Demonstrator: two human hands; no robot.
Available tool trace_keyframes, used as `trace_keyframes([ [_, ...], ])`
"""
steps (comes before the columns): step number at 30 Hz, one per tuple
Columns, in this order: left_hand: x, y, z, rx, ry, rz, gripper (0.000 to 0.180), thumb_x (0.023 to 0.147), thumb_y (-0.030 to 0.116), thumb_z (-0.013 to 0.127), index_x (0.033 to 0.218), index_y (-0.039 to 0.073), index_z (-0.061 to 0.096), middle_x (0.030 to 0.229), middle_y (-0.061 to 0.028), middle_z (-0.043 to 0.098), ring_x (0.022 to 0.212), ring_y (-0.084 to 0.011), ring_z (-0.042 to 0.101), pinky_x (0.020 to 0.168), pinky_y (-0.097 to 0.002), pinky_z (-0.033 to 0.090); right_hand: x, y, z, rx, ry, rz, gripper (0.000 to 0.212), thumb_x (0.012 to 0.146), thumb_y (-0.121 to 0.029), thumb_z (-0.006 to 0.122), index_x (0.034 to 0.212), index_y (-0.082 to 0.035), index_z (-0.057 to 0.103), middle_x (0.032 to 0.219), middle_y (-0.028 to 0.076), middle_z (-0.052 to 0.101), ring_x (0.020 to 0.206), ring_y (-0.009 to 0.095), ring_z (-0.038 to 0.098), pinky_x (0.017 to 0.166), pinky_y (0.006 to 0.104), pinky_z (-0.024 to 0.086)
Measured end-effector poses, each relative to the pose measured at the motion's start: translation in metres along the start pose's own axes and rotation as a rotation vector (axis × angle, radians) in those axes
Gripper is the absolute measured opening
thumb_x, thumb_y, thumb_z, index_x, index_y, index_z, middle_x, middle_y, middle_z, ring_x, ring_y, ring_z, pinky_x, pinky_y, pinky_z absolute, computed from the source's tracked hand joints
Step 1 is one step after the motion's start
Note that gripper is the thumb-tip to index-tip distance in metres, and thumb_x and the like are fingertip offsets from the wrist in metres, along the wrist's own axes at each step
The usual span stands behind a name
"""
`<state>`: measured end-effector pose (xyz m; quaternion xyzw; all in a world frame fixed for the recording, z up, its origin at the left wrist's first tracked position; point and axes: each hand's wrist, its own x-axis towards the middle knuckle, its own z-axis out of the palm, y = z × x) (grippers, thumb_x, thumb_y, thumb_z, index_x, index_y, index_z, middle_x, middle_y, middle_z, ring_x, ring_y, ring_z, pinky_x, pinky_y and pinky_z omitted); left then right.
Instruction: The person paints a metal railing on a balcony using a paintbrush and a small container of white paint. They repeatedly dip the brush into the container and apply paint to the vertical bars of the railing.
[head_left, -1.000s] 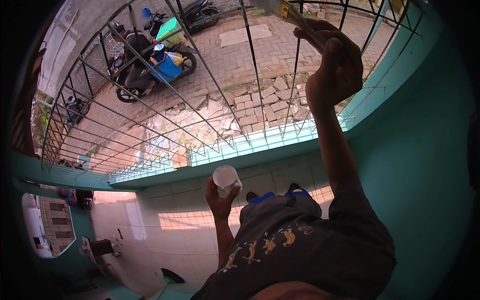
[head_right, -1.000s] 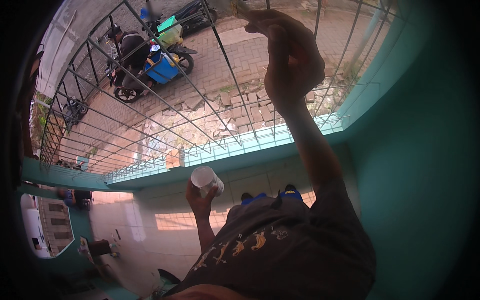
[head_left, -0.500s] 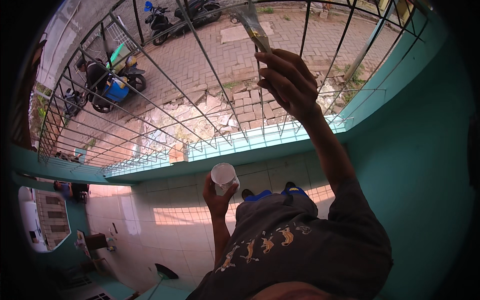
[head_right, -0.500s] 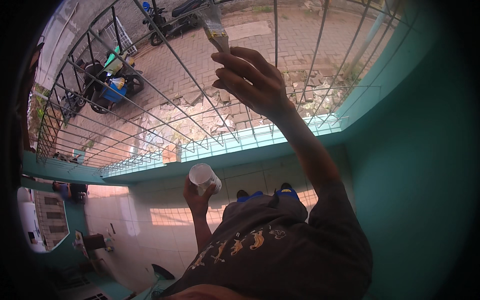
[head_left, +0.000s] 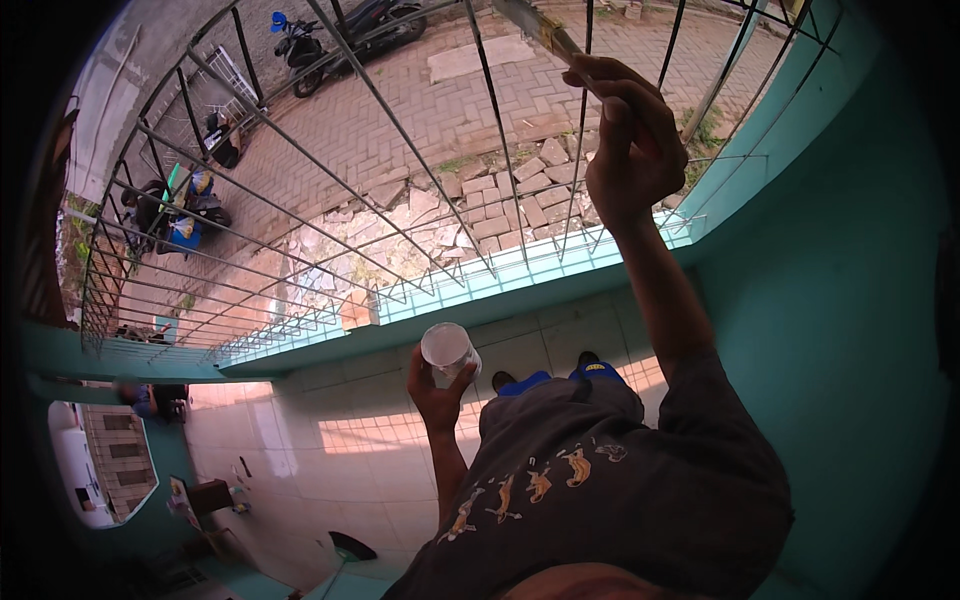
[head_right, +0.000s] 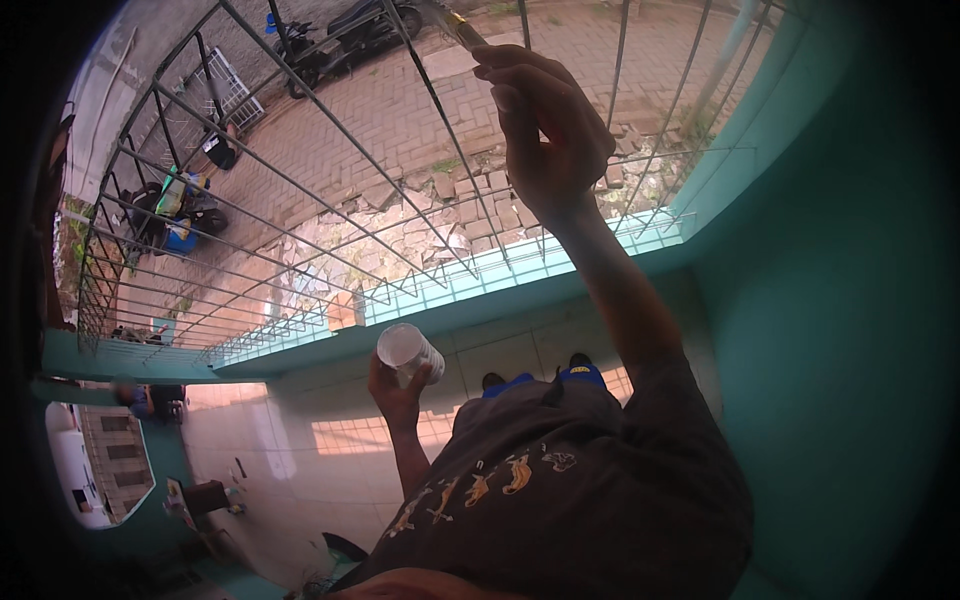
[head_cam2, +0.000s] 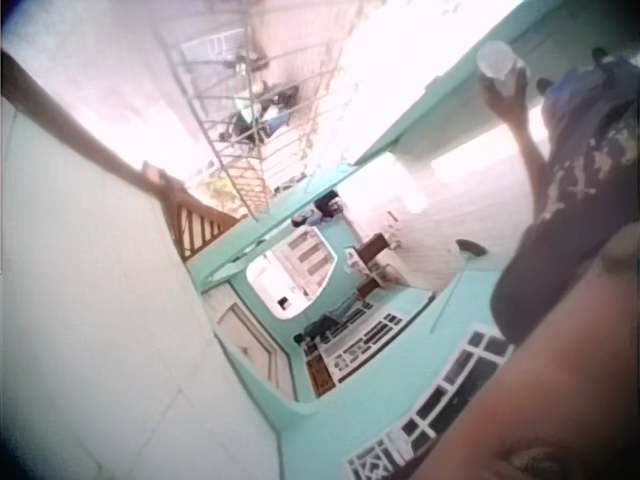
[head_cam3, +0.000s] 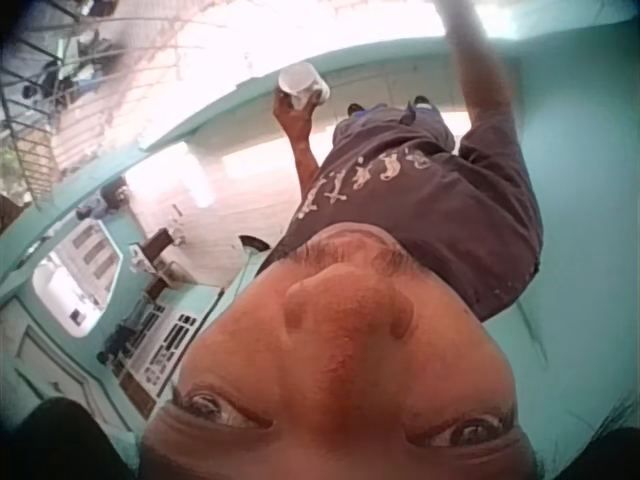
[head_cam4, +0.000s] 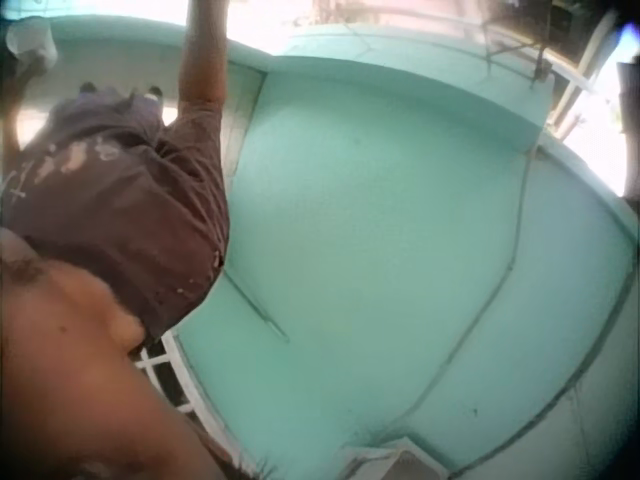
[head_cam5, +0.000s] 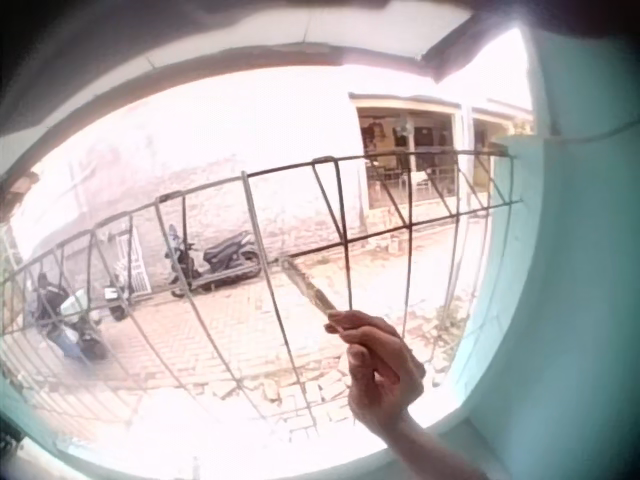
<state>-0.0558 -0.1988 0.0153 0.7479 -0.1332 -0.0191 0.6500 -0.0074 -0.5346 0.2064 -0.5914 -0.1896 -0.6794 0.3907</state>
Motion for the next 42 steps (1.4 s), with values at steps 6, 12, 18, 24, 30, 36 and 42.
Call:
trace_keyframes([
  [6,-0.003,-0.001,0.001,0.002,0.011,-0.01,0.07,0.067,0.013,0.091,0.127,0.003,0.056,0.118,-0.0111,0.064,0.114,-0.0246,0.06,0.101,-0.0409,0.045,-0.005,-0.001,0.012,-0.327,-0.265,-0.349,0.033,0.075,-0.015,0.083,0.1,-0.006,0.063,0.112,0.009,0.07,0.097,0.028,0.068,0.07,0.0329,0.06],
  [12,-0.003,0.001,-0.001,0.029,0.017,-0.036,0.073,0.066,0.014,0.091,0.129,0.004,0.055,0.119,-0.0114,0.063,0.114,-0.0246,0.06,0.102,-0.0406,0.045,-0.021,-0.021,0.007,-0.304,-0.357,-0.309,0.033,0.073,-0.015,0.084,0.097,-0.007,0.062,0.108,0.009,0.071,0.095,0.027,0.07,0.067,0.0323,0.061],
  [18,-0.002,-0.001,-0.003,0.02,-0.001,-0.009,0.073,0.067,0.014,0.092,0.129,0.004,0.055,0.12,-0.0108,0.063,0.114,-0.0241,0.06,0.1,-0.0394,0.046,0.009,-0.006,0.005,-0.061,-0.156,-0.045,0.018,0.087,0.001,0.07,0.104,0.001,0.064,0.104,0.015,0.07,0.091,0.023,0.071,0.07,0.0294,0.06],
  [24,-0.002,0.003,0.001,0.003,-0.007,-0.017,0.071,0.066,0.015,0.092,0.127,0.005,0.056,0.117,-0.0096,0.065,0.111,-0.0226,0.061,0.098,-0.0386,0.047,0.03,0.001,0.008,-0.088,-0.077,-0.238,0.019,0.087,0.001,0.07,0.105,0.002,0.064,0.105,0.016,0.07,0.091,0.024,0.071,0.07,0.0295,0.059],
  [30,-0.001,0.005,0.002,0.002,0.001,-0.029,0.068,0.067,0.016,0.091,0.125,0.005,0.057,0.115,-0.0095,0.066,0.11,-0.022,0.061,0.098,-0.0387,0.047,-0.003,-0.02,0.012,-0.274,-0.327,-0.305,0.028,0.078,-0.01,0.081,0.098,-0.002,0.064,0.105,0.013,0.071,0.09,0.029,0.071,0.069,0.0336,0.06],
  [36,-0.003,0.005,0.0,0.008,0.016,0.004,0.066,0.067,0.018,0.091,0.123,0.005,0.058,0.112,-0.0095,0.066,0.109,-0.0221,0.062,0.097,-0.0384,0.048,0.01,-0.012,0.009,-0.206,-0.243,-0.225,0.018,0.084,0.001,0.072,0.1,0.001,0.064,0.104,0.016,0.071,0.093,0.028,0.071,0.072,0.0322,0.059],
  [42,-0.002,0.004,0.001,0.003,0.004,0.006,0.066,0.067,0.019,0.091,0.123,0.004,0.059,0.112,-0.0097,0.067,0.109,-0.0221,0.062,0.097,-0.0384,0.047,0.035,-0.001,0.011,-0.211,-0.155,-0.325,0.021,0.084,-0.001,0.073,0.104,0.0,0.065,0.105,0.015,0.071,0.095,0.027,0.07,0.074,0.0329,0.059],
])
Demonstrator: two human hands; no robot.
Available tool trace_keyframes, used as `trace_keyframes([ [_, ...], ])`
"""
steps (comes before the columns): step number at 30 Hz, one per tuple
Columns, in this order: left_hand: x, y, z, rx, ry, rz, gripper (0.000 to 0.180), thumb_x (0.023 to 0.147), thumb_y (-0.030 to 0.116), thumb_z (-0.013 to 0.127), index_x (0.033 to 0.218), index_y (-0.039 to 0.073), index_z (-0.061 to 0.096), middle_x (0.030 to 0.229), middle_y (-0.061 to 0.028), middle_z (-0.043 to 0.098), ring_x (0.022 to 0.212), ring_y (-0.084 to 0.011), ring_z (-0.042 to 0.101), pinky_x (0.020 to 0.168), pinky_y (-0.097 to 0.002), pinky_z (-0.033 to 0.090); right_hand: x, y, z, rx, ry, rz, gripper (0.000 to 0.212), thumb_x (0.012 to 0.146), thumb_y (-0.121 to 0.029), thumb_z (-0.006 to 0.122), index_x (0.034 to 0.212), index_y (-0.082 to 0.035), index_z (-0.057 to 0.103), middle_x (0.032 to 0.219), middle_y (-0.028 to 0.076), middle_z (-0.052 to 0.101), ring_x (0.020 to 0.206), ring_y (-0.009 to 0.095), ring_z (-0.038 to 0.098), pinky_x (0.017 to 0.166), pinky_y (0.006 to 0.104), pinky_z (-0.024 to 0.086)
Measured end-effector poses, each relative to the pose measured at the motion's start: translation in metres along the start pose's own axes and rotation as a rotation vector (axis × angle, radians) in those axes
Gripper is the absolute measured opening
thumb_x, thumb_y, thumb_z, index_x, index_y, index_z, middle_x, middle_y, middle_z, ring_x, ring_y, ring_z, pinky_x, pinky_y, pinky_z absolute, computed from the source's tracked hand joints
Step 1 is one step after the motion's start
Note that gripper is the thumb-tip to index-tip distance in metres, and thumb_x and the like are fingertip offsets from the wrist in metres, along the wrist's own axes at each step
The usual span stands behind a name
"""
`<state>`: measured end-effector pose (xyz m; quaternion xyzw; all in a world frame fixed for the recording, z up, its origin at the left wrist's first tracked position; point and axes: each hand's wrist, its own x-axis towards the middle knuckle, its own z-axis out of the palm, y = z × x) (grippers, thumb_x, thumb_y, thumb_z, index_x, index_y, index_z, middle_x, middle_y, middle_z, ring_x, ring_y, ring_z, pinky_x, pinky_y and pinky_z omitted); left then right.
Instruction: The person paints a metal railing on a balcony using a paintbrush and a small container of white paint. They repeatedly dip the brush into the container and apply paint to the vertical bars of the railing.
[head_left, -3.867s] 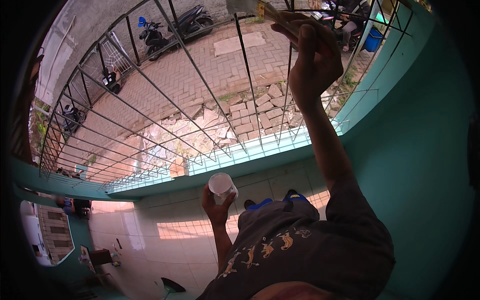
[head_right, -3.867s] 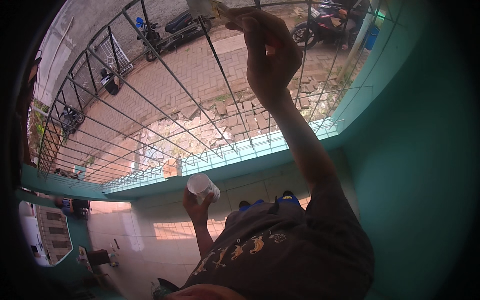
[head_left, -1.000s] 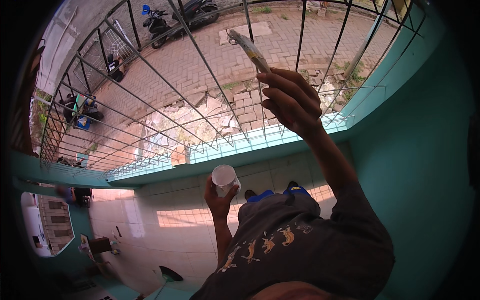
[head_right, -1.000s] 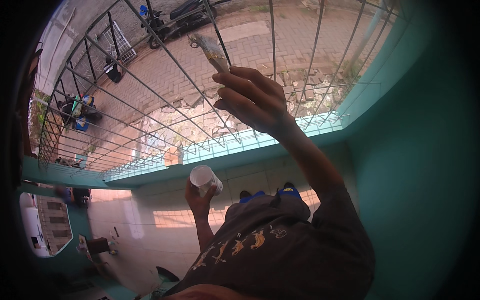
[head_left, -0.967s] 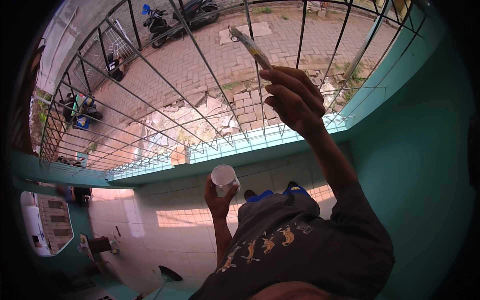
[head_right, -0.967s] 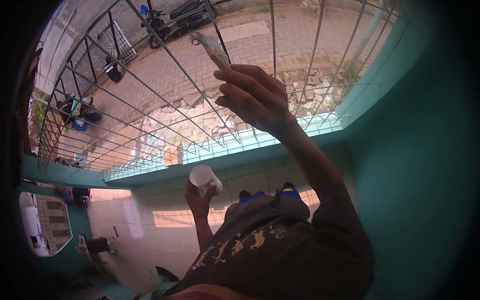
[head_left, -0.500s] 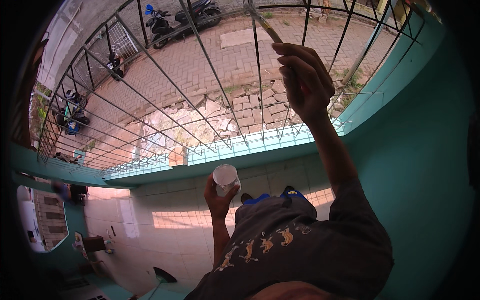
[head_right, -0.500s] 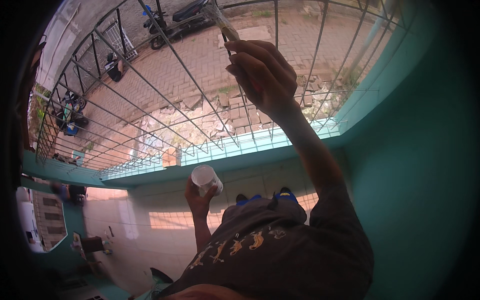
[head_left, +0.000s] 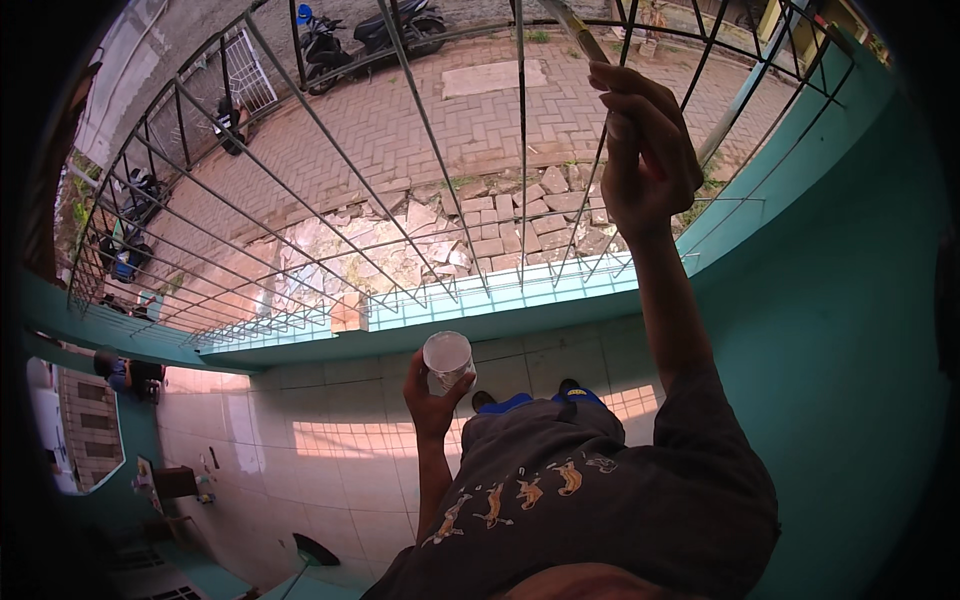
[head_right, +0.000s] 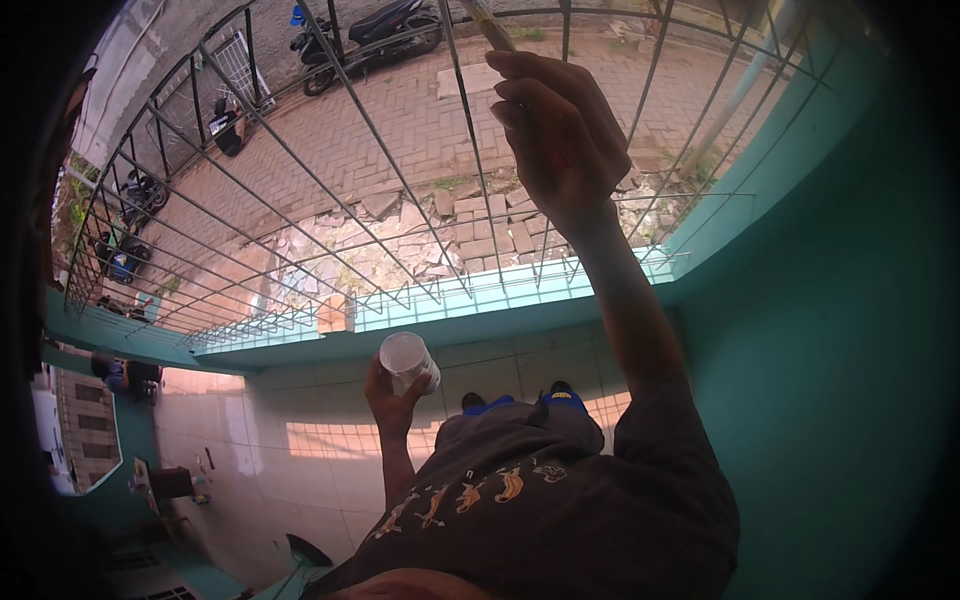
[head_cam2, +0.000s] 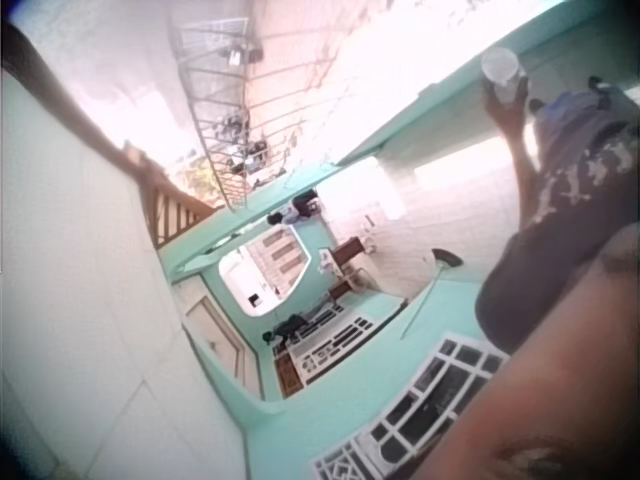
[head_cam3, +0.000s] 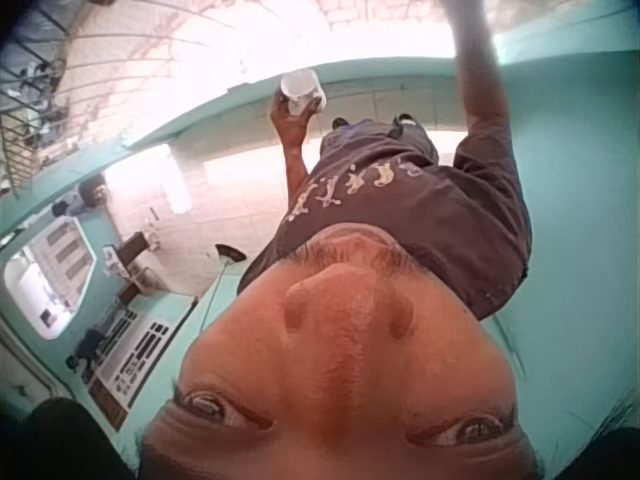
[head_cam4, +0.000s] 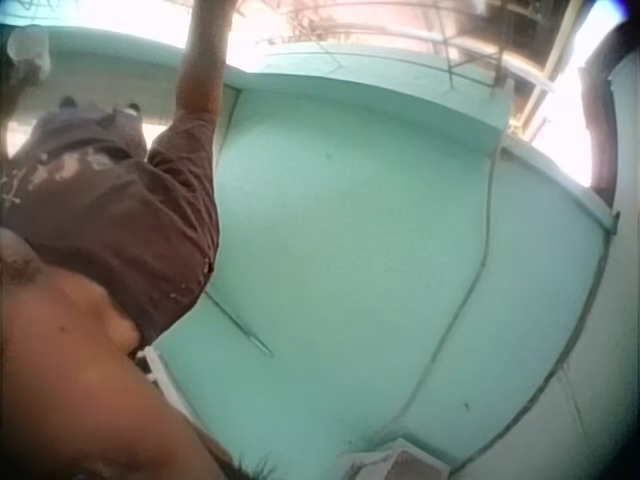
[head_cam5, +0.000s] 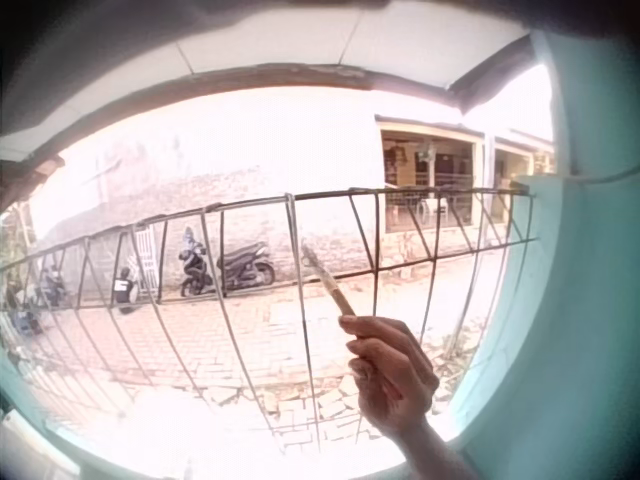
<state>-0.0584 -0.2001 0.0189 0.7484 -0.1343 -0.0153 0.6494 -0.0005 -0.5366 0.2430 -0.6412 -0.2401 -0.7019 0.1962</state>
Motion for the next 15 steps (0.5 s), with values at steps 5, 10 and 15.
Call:
trace_keyframes([
  [5,0.001,-0.001,0.0,0.0,0.007,-0.001,0.067,0.068,0.017,0.091,0.124,0.004,0.058,0.113,-0.0098,0.066,0.11,-0.0221,0.062,0.097,-0.0383,0.047,-0.011,-0.024,0.006,-0.053,-0.22,-0.086,0.029,0.076,-0.012,0.082,0.097,-0.004,0.064,0.107,0.011,0.071,0.094,0.028,0.07,0.069,0.0343,0.061],
  [10,0.0,-0.001,-0.003,-0.005,0.018,-0.02,0.068,0.068,0.017,0.091,0.125,0.004,0.057,0.114,-0.01,0.066,0.11,-0.0225,0.062,0.097,-0.0384,0.047,-0.019,-0.029,0.001,0.045,-0.186,0.071,0.022,0.081,-0.006,0.077,0.099,-0.001,0.063,0.105,0.014,0.071,0.093,0.028,0.07,0.071,0.0336,0.061],
  [15,-0.002,-0.006,-0.006,0.005,0.025,-0.019,0.069,0.068,0.017,0.091,0.126,0.004,0.057,0.115,-0.0099,0.065,0.11,-0.0227,0.061,0.097,-0.0387,0.047,-0.035,-0.013,-0.005,0.136,0.05,0.237,0.019,0.086,0.0,0.07,0.103,0.002,0.062,0.107,0.018,0.07,0.095,0.029,0.069,0.074,0.0335,0.059],
])
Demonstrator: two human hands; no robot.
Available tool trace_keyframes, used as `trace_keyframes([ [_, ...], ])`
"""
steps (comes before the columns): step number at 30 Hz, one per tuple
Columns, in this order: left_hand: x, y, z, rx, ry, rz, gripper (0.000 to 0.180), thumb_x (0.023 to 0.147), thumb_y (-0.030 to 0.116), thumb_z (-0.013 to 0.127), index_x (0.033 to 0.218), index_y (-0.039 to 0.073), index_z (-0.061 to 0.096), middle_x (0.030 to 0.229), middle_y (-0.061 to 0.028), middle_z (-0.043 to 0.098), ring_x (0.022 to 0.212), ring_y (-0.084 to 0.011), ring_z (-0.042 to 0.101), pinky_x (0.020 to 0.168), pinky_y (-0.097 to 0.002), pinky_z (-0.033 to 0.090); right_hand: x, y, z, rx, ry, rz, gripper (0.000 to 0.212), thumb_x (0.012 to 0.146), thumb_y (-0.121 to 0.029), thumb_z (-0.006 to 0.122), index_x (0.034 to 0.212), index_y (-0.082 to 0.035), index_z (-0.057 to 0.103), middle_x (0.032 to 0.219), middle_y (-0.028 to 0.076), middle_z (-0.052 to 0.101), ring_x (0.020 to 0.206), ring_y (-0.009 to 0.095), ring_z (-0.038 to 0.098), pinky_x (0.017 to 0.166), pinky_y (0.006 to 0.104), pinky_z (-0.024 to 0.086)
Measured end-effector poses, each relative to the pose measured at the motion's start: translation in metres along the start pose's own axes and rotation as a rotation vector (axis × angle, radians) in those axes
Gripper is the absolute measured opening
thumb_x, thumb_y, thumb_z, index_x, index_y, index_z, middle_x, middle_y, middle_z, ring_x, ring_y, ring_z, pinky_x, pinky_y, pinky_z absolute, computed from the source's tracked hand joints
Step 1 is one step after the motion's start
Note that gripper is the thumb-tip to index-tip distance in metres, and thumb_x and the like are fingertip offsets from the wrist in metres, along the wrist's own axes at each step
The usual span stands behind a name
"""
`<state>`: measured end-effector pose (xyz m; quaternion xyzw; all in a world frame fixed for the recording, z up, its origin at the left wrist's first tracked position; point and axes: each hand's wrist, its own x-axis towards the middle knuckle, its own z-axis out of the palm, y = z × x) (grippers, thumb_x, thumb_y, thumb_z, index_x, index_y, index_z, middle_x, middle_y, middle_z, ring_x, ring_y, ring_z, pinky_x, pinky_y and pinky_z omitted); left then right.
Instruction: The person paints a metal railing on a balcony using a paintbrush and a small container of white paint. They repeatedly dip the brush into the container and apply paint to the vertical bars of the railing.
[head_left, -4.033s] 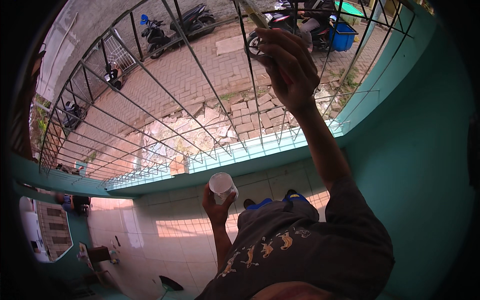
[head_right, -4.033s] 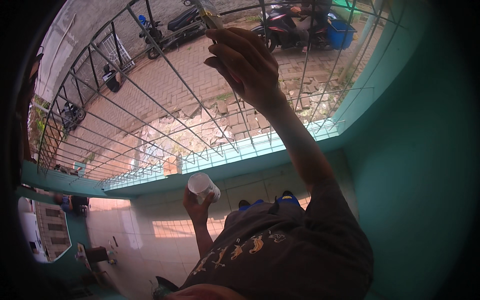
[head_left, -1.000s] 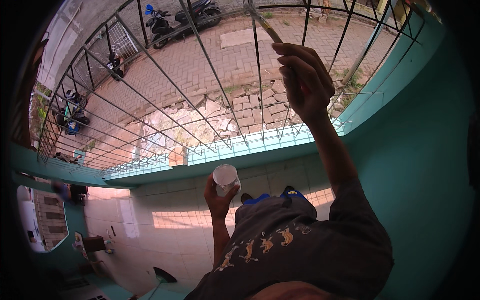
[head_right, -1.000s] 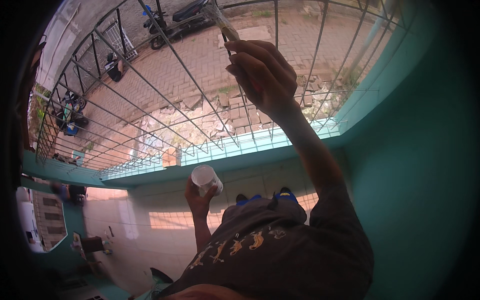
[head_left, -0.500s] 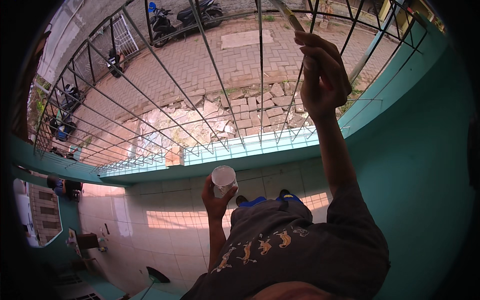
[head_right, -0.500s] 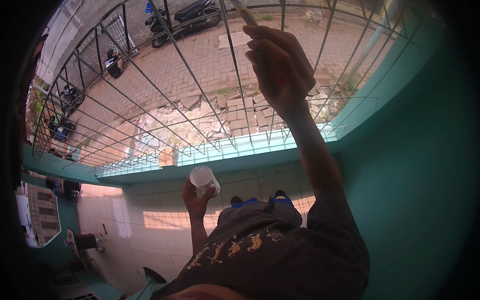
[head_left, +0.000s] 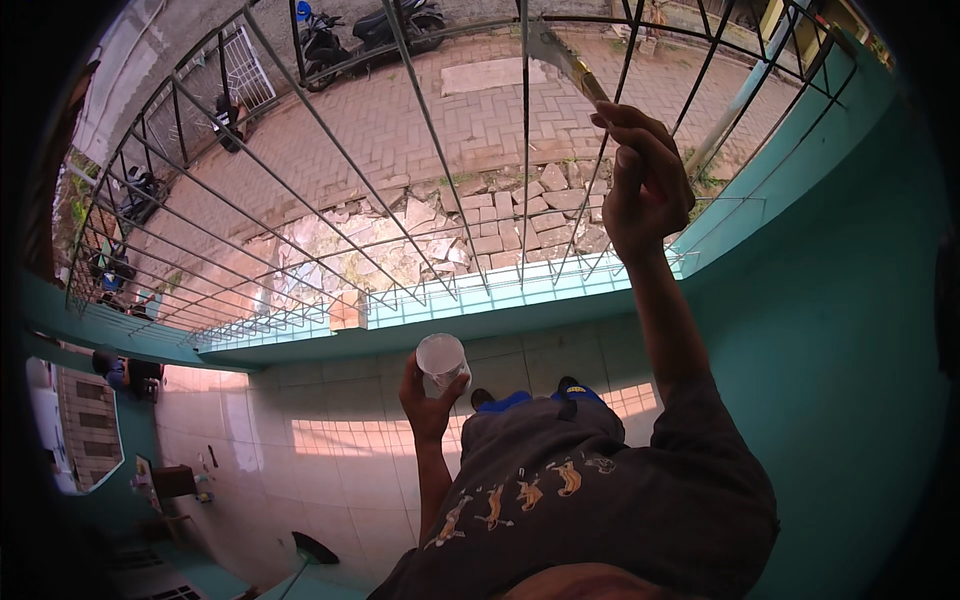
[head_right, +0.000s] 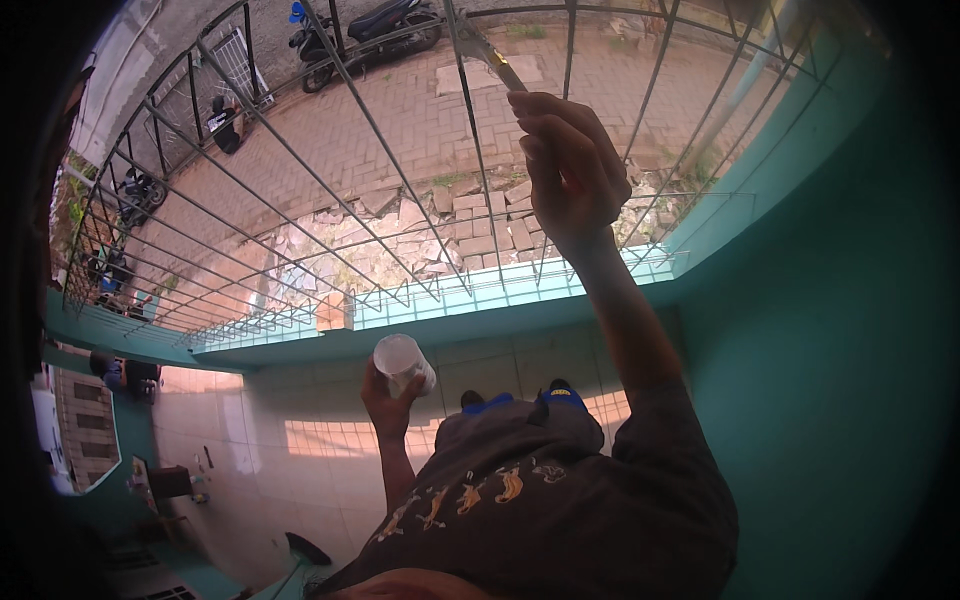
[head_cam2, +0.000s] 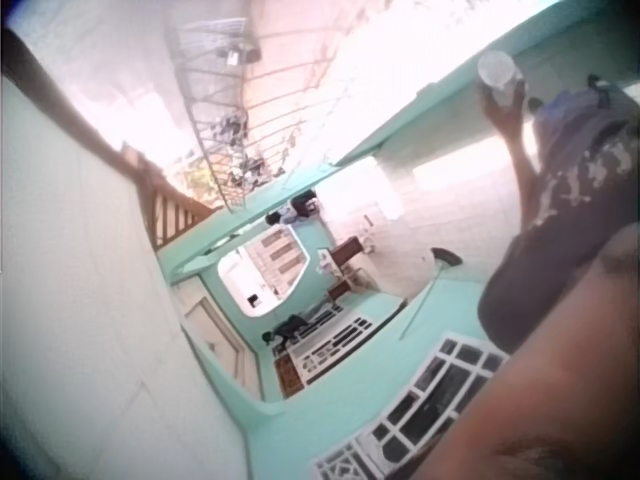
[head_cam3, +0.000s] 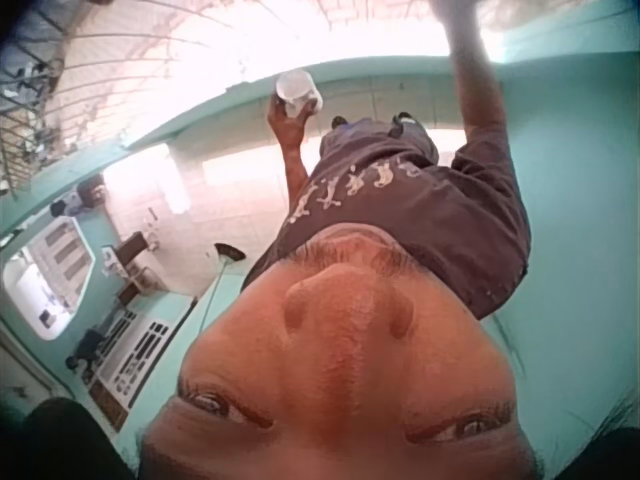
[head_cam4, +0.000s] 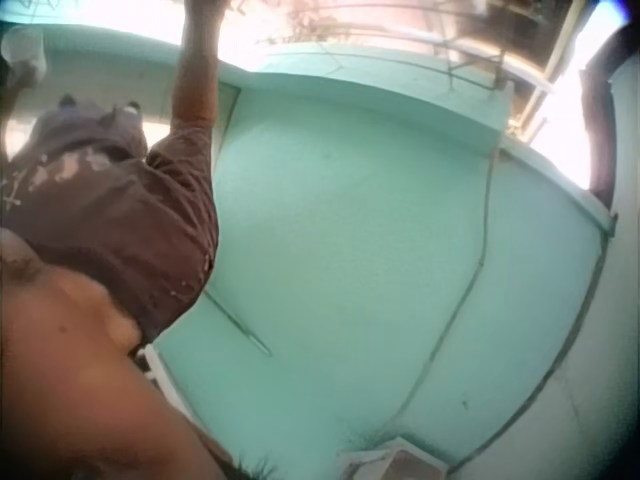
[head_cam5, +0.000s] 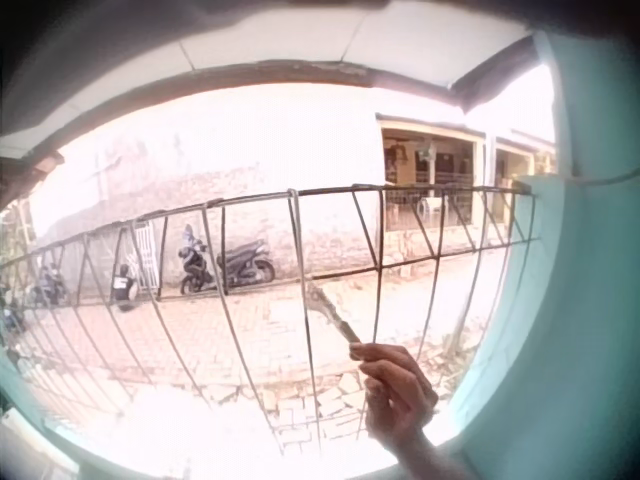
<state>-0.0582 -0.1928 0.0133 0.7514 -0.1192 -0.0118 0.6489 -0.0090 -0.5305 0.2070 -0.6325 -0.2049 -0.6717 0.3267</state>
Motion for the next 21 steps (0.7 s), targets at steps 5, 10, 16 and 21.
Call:
trace_keyframes([
  [5,-0.001,-0.003,0.0,0.006,0.0,-0.014,0.07,0.067,0.015,0.091,0.126,0.004,0.056,0.117,-0.0102,0.064,0.113,-0.0235,0.059,0.1,-0.0399,0.045,-0.018,-0.008,0.003,-0.32,-0.212,-0.22,0.028,0.079,-0.012,0.079,0.1,-0.004,0.062,0.112,0.012,0.07,0.098,0.03,0.068,0.072,0.035,0.06],
  [10,-0.001,-0.004,-0.001,-0.004,-0.001,-0.016,0.071,0.067,0.013,0.091,0.127,0.003,0.055,0.119,-0.0112,0.063,0.114,-0.0243,0.059,0.101,-0.04,0.044,-0.05,-0.011,0.002,-0.29,-0.382,-0.198,0.028,0.082,-0.015,0.077,0.103,-0.004,0.062,0.113,0.013,0.07,0.101,0.033,0.067,0.08,0.04,0.058],
  [16,-0.001,-0.004,-0.001,-0.007,-0.005,-0.03,0.071,0.067,0.012,0.09,0.127,0.003,0.055,0.119,-0.0109,0.063,0.114,-0.0242,0.059,0.101,-0.04,0.044,-0.034,-0.024,-0.001,-0.14,-0.246,-0.078,0.027,0.077,-0.011,0.08,0.096,-0.004,0.063,0.107,0.01,0.071,0.093,0.027,0.07,0.069,0.0341,0.06],
  [21,0.001,0.002,0.004,0.017,-0.023,-0.002,0.069,0.068,0.012,0.09,0.127,0.003,0.055,0.118,-0.0102,0.063,0.114,-0.024,0.059,0.101,-0.04,0.044,-0.018,-0.005,0.002,0.03,0.015,0.145,0.019,0.085,-0.002,0.072,0.103,0.0,0.063,0.106,0.015,0.071,0.094,0.027,0.07,0.069,0.0332,0.059],
])
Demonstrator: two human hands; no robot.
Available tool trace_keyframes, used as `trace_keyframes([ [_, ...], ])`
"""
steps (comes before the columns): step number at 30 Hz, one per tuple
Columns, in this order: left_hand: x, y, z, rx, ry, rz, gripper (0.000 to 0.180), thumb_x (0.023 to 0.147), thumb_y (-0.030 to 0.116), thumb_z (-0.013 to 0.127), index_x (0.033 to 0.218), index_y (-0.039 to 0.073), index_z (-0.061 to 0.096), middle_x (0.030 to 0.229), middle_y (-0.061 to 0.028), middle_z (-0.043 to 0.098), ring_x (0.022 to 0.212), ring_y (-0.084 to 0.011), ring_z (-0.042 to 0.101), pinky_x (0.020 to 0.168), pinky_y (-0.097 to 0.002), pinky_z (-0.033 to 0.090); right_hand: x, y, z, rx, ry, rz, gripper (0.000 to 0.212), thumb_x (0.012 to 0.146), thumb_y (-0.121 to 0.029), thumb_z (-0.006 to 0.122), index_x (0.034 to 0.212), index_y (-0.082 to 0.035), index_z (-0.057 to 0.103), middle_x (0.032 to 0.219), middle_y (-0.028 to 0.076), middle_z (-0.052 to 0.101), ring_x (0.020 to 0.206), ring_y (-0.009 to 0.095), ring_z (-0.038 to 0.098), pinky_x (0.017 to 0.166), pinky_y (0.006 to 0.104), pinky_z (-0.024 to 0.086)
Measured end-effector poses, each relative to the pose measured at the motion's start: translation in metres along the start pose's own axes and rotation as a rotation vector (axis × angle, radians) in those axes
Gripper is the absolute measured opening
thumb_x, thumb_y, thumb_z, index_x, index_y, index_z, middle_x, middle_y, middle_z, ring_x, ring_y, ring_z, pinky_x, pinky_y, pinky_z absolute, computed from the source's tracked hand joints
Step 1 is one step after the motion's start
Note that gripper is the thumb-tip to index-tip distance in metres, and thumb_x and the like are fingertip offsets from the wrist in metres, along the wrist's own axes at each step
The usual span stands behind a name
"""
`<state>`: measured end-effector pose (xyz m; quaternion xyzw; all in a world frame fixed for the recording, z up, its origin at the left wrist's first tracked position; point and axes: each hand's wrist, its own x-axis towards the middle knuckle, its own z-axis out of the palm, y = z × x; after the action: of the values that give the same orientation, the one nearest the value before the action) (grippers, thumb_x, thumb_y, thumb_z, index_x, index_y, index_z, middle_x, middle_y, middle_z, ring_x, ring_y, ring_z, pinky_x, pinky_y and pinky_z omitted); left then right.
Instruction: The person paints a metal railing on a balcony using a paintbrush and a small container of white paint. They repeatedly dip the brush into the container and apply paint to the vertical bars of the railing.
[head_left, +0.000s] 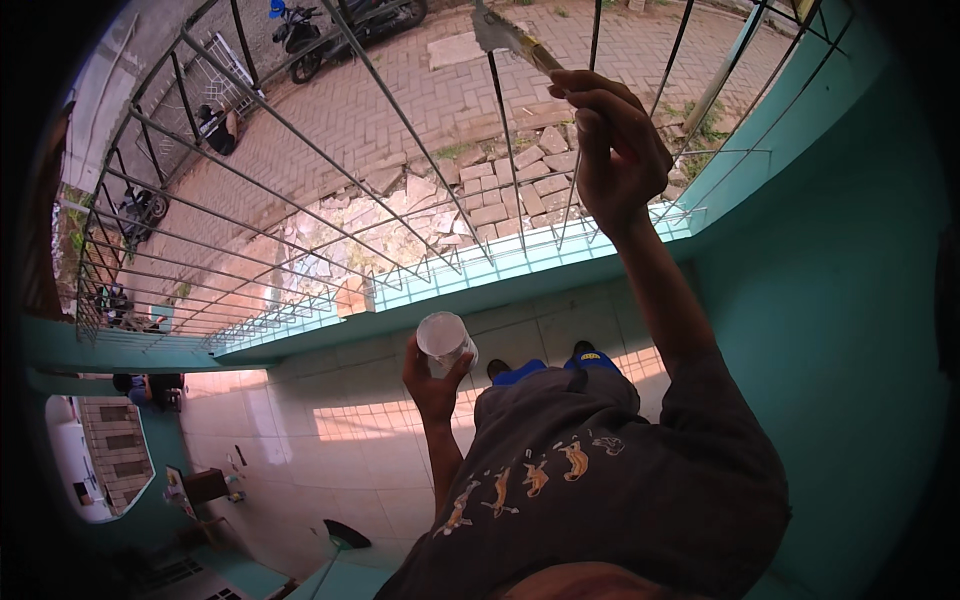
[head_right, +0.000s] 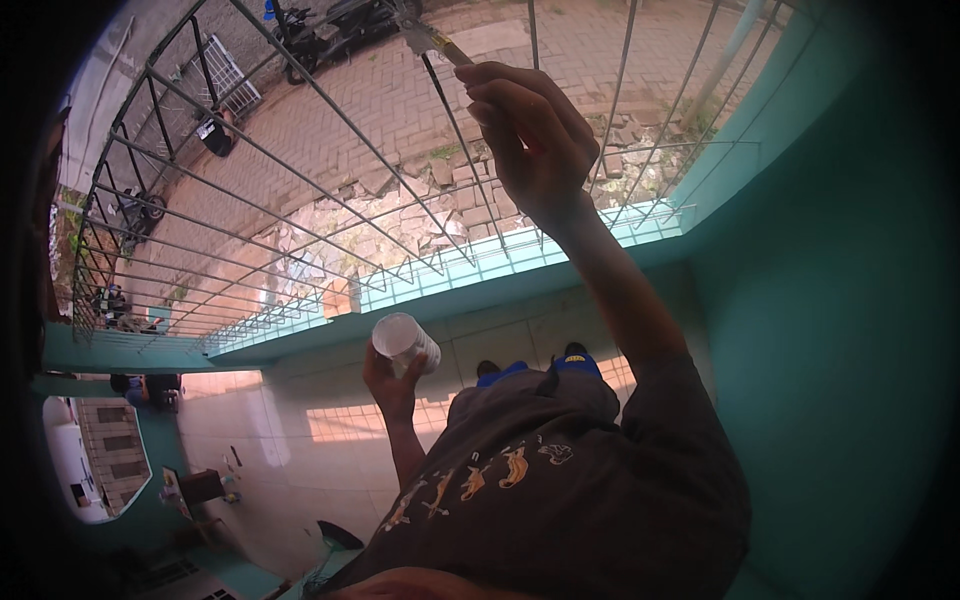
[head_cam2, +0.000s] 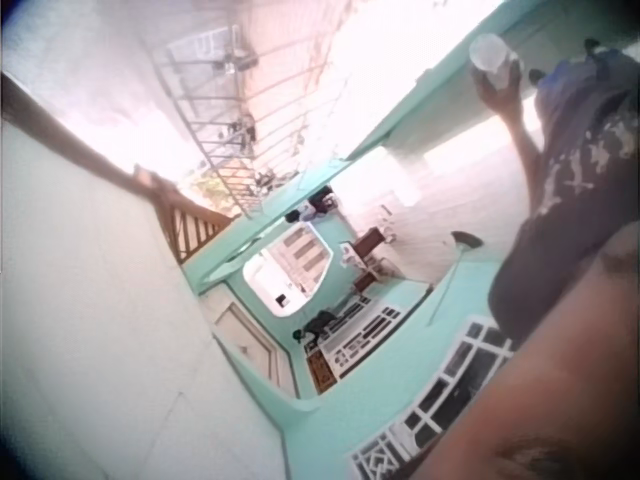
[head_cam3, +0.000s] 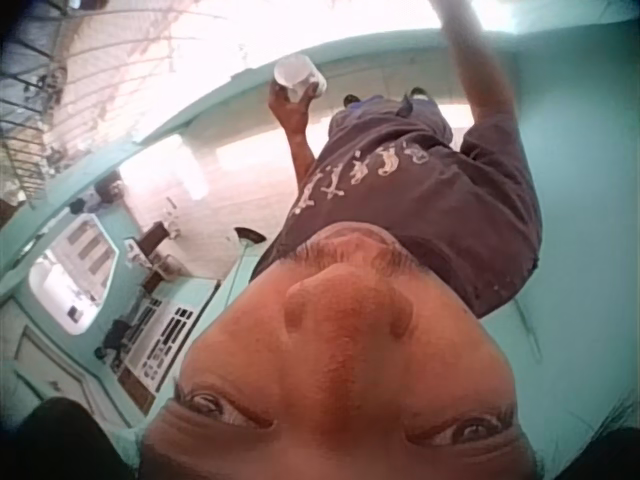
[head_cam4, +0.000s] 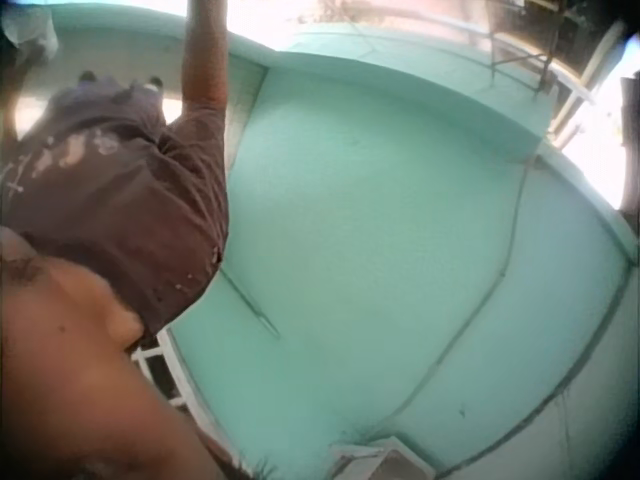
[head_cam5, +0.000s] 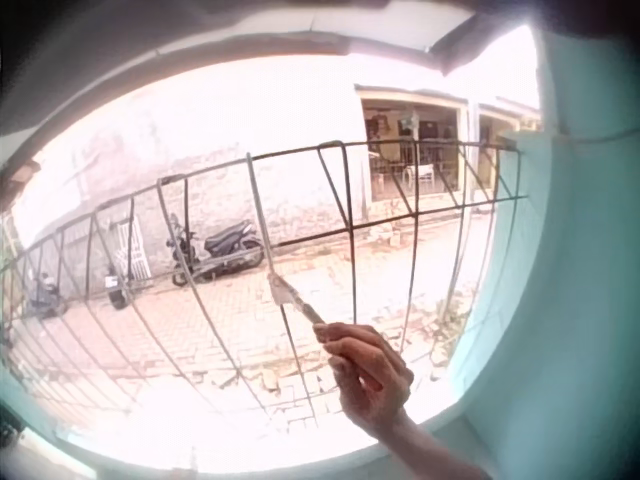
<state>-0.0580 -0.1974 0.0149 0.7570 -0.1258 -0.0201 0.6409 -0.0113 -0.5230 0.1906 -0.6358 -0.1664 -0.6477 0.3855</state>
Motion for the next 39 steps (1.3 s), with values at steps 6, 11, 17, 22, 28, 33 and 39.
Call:
trace_keyframes([
  [6,-0.003,-0.003,0.0,-0.007,0.016,-0.013,0.071,0.067,0.011,0.09,0.127,0.003,0.055,0.119,-0.0109,0.063,0.114,-0.0241,0.059,0.101,-0.0399,0.044,-0.005,-0.003,0.0,-0.282,-0.131,-0.323,0.028,0.079,-0.011,0.08,0.101,-0.005,0.063,0.108,0.011,0.071,0.096,0.028,0.069,0.068,0.0339,0.06],
  [11,-0.004,-0.002,-0.002,-0.007,0.016,-0.022,0.071,0.067,0.011,0.09,0.128,0.003,0.055,0.119,-0.0114,0.064,0.115,-0.0244,0.059,0.101,-0.0402,0.044,-0.039,-0.008,0.005,-0.281,-0.341,-0.304,0.025,0.084,-0.016,0.076,0.103,-0.004,0.063,0.111,0.012,0.071,0.099,0.032,0.068,0.08,0.0381,0.06],
  [17,-0.003,-0.001,-0.003,-0.007,0.012,-0.007,0.07,0.067,0.011,0.09,0.127,0.003,0.056,0.119,-0.011,0.064,0.114,-0.0238,0.06,0.102,-0.0401,0.044,-0.01,-0.004,-0.002,-0.281,-0.168,-0.307,0.029,0.075,-0.009,0.081,0.097,-0.004,0.063,0.104,0.011,0.072,0.091,0.027,0.07,0.068,0.0336,0.06],
  [22,-0.002,-0.001,0.001,-0.018,-0.008,-0.002,0.07,0.066,0.011,0.09,0.127,0.004,0.056,0.119,-0.0104,0.064,0.114,-0.0238,0.06,0.102,-0.0404,0.045,0.004,0.0,0.001,-0.351,-0.125,-0.384,0.029,0.077,-0.014,0.081,0.098,-0.006,0.063,0.107,0.01,0.071,0.093,0.026,0.069,0.065,0.0318,0.059],
  [28,-0.001,0.0,0.004,0.002,-0.03,-0.012,0.072,0.066,0.012,0.091,0.128,0.003,0.055,0.119,-0.0107,0.064,0.114,-0.0237,0.06,0.101,-0.0396,0.045,-0.03,-0.007,0.008,-0.371,-0.299,-0.373,0.031,0.073,-0.026,0.083,0.094,-0.014,0.064,0.113,0.002,0.07,0.099,0.024,0.067,0.067,0.0312,0.061],
  [33,-0.002,0.004,0.004,-0.012,-0.033,-0.026,0.072,0.067,0.012,0.091,0.128,0.003,0.055,0.118,-0.0108,0.064,0.114,-0.0235,0.059,0.101,-0.0391,0.044,-0.017,-0.006,0.002,-0.423,-0.189,-0.392,0.03,0.072,-0.025,0.084,0.094,-0.016,0.065,0.112,0.001,0.071,0.1,0.024,0.067,0.066,0.0297,0.061],
  [39,-0.001,0.001,0.003,0.008,-0.034,-0.028,0.072,0.066,0.012,0.091,0.128,0.003,0.055,0.118,-0.0111,0.064,0.115,-0.0236,0.059,0.102,-0.0397,0.044,-0.036,-0.004,0.006,-0.407,-0.404,-0.406,0.025,0.074,-0.025,0.082,0.093,-0.021,0.067,0.114,-0.003,0.068,0.101,0.022,0.065,0.064,0.0274,0.059],
])
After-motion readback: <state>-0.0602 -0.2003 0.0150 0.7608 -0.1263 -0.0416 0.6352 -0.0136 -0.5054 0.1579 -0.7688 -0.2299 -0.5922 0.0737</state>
